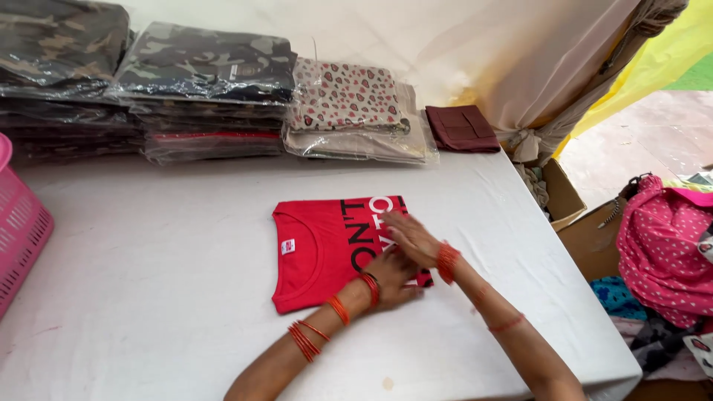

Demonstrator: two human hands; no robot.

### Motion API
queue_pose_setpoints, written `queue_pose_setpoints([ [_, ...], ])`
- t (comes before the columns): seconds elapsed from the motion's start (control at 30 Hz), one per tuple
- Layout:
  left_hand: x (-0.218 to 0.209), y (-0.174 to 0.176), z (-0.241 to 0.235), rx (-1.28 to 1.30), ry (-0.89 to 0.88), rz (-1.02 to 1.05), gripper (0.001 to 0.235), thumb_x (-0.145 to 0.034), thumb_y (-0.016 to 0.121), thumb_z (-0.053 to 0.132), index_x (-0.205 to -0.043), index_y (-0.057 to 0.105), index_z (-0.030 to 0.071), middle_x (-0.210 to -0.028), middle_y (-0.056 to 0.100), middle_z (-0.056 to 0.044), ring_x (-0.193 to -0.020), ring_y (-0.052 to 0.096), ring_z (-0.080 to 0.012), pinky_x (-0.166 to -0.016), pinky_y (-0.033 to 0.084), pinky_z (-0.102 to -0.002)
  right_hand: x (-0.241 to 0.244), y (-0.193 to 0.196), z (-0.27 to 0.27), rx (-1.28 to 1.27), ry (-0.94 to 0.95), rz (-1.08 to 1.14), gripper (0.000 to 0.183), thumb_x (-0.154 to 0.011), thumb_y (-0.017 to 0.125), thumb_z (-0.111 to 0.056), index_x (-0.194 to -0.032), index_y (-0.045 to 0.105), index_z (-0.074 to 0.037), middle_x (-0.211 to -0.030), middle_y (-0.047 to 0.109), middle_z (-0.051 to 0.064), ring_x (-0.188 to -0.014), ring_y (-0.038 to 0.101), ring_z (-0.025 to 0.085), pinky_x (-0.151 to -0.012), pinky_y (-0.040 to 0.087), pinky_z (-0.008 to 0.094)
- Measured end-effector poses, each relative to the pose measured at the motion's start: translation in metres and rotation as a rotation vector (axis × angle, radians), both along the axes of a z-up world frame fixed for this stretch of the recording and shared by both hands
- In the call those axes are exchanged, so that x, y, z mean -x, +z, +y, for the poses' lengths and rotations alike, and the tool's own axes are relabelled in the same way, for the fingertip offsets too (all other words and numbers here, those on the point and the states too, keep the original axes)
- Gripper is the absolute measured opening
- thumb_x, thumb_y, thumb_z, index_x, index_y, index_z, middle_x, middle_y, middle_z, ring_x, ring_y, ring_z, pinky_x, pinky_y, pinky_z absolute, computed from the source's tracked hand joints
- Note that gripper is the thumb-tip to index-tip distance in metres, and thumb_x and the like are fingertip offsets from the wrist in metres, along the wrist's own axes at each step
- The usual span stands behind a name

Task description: The person folds a red t-shirt on a white table, smoothing it out and folding it into a compact rectangle. They then place the folded shirt into a clear plastic bag and set it aside.

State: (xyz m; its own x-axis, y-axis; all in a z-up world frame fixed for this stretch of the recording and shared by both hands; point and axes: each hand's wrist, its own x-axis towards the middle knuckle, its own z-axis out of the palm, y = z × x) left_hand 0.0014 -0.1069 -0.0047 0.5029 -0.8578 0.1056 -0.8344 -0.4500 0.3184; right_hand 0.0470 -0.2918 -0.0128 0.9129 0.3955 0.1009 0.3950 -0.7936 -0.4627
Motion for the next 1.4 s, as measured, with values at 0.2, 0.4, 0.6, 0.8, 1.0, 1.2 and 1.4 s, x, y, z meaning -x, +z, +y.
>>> queue_pose_setpoints([
  [0.2,0.017,-0.013,-0.005,0.012,-0.115,-0.109,0.084,-0.099,0.036,0.065,-0.154,0.038,0.002,-0.159,0.038,-0.02,-0.151,0.028,-0.036,-0.124,0.014,-0.053,-0.072,-0.015,0.032,0.357,0.053,-0.124,0.068,-0.107,0.021,-0.048,-0.163,0.017,-0.011,-0.17,0.017,0.007,-0.157,0.011,0.023,-0.127,0.007,0.043],
  [0.4,0.021,-0.027,-0.009,0.057,-0.193,-0.119,0.086,-0.101,0.032,0.063,-0.158,0.03,-0.002,-0.164,0.032,-0.023,-0.155,0.022,-0.0354,-0.126,0.01,-0.052,-0.134,-0.028,0.02,0.419,-0.061,-0.076,0.074,-0.103,0.02,-0.057,-0.163,0.015,-0.015,-0.17,0.014,0.005,-0.157,0.01,0.023,-0.127,0.005,0.043],
  [0.6,0.041,-0.043,-0.014,0.094,-0.294,-0.147,0.087,-0.101,0.03,0.064,-0.159,0.033,-0.001,-0.166,0.033,-0.022,-0.158,0.025,-0.0344,-0.129,0.013,-0.053,-0.157,-0.024,0.02,0.415,-0.209,-0.046,0.078,-0.1,0.024,-0.064,-0.163,0.019,-0.019,-0.17,0.015,0.002,-0.157,0.011,0.022,-0.126,0.006,0.042],
  [0.8,0.039,-0.081,-0.025,0.143,-0.389,-0.296,0.079,-0.103,0.028,0.063,-0.162,0.036,0.011,-0.169,0.036,-0.011,-0.16,0.029,-0.0291,-0.135,0.014,-0.054,-0.168,-0.04,0.005,0.226,-0.304,-0.119,0.065,-0.1,0.032,-0.059,-0.156,0.041,-0.028,-0.165,0.032,0.002,-0.155,0.021,0.024,-0.126,0.012,0.042],
  [1.0,0.041,-0.121,-0.041,0.16,-0.41,-0.345,0.058,-0.109,0.031,0.047,-0.161,0.041,0.025,-0.169,0.038,0.001,-0.16,0.033,-0.0243,-0.136,0.021,-0.054,-0.185,-0.071,-0.02,0.025,-0.376,-0.174,0.056,-0.103,0.04,-0.054,-0.147,0.055,-0.023,-0.16,0.044,0.006,-0.151,0.033,0.029,-0.124,0.024,0.043],
  [1.2,0.019,-0.11,0.0,0.193,-0.488,-0.227,0.053,-0.103,0.047,0.044,-0.152,0.05,0.023,-0.163,0.044,-0.001,-0.151,0.041,-0.0264,-0.123,0.032,-0.053,-0.173,-0.114,-0.085,0.15,-0.277,-0.257,0.053,-0.106,0.036,-0.048,-0.149,0.051,-0.021,-0.16,0.044,0.007,-0.15,0.034,0.034,-0.12,0.028,0.047],
  [1.4,-0.034,0.011,0.227,0.365,-0.087,-0.254,0.028,-0.086,0.07,0.022,-0.113,0.072,0.014,-0.111,0.075,-0.01,-0.095,0.072,-0.0283,-0.077,0.058,-0.042,-0.089,-0.087,-0.119,0.125,-0.35,-0.17,0.052,-0.106,0.031,-0.047,-0.151,0.046,-0.026,-0.162,0.039,0.003,-0.152,0.028,0.031,-0.122,0.021,0.048],
])
